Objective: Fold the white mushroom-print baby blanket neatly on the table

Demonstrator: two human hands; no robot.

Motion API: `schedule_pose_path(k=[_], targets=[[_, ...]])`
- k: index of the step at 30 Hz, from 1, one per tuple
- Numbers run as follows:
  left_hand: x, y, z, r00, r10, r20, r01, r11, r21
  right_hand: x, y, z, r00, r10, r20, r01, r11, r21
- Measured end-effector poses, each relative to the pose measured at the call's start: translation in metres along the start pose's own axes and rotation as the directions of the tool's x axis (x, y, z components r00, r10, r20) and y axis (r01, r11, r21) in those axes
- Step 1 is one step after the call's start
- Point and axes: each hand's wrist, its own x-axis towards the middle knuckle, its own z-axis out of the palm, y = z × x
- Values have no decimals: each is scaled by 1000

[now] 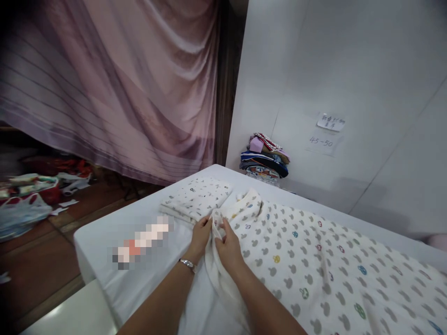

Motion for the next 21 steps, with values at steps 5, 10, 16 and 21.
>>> schedule_pose_path(k=[5, 10, 16, 21], targets=[[1, -3, 1, 1000, 4, -18, -4, 1000, 7, 9, -1, -3, 984, 69, 162, -77, 996, 43], [4, -3, 2, 999, 41, -5, -41, 999, 16, 36, -17, -7, 979, 60, 193, -14, 973, -229], [6, -2, -1, 998, 55, -33, -54, 998, 21, 52, -15, 7, 998, 16, 52, 1, 952, -305], [6, -1, -1, 996, 41, -76, -40, 999, 18, 43, -5, 12, 997, -69, -16, 64, 972, -226]])
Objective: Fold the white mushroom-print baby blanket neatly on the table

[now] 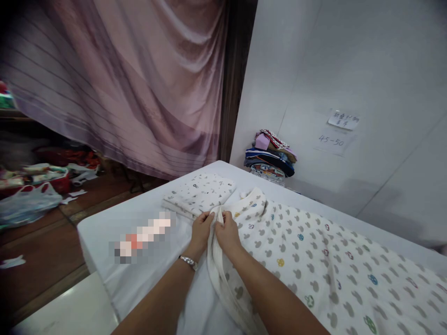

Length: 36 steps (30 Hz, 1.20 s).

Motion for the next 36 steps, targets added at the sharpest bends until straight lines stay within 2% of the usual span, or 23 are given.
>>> schedule_pose_path(k=[6, 11, 16, 19, 22, 24, 26, 27, 29, 33, 36], targets=[[-1, 3, 0, 1000, 23, -9, -22, 999, 23, -4, -11, 1, 988, 40, 148, -2, 969, -249], [-2, 9, -1, 999, 34, -36, -33, 999, 40, -5, -17, 4, 982, 44, 186, 9, 961, -278], [0, 10, -2, 997, 78, 7, -78, 993, 86, -5, -8, 5, 978, -19, 210, 56, 984, -170], [2, 6, -4, 998, 55, -28, -50, 988, 144, -7, 1, 1, 944, -104, 312, 97, 995, 36], [3, 4, -4, 998, 50, -41, -43, 987, 153, -1, 11, -11, 898, -98, 429, -7, 972, 236], [1, 4, -3, 999, 51, -19, -48, 988, 147, 12, 19, -26, 935, -30, 353, -47, 977, 207], [-2, 4, -2, 998, 69, 2, -69, 985, 159, 34, 30, -47, 987, 34, 156, -39, 999, 30], [-4, 4, -1, 996, 88, 12, -89, 981, 175, 48, 36, -60, 997, 47, 54, -43, 996, -81], [-7, 5, 0, 990, 138, 31, -142, 966, 217, 75, 48, -85, 995, 76, -70, -89, 972, -219], [-10, 6, 1, 977, 197, 80, -211, 941, 265, 117, 71, -122, 972, 181, -147, -225, 896, -383], [-11, 6, -1, 981, 182, 72, -195, 935, 295, 133, 83, -125, 944, 293, -149, -329, 822, -465]])
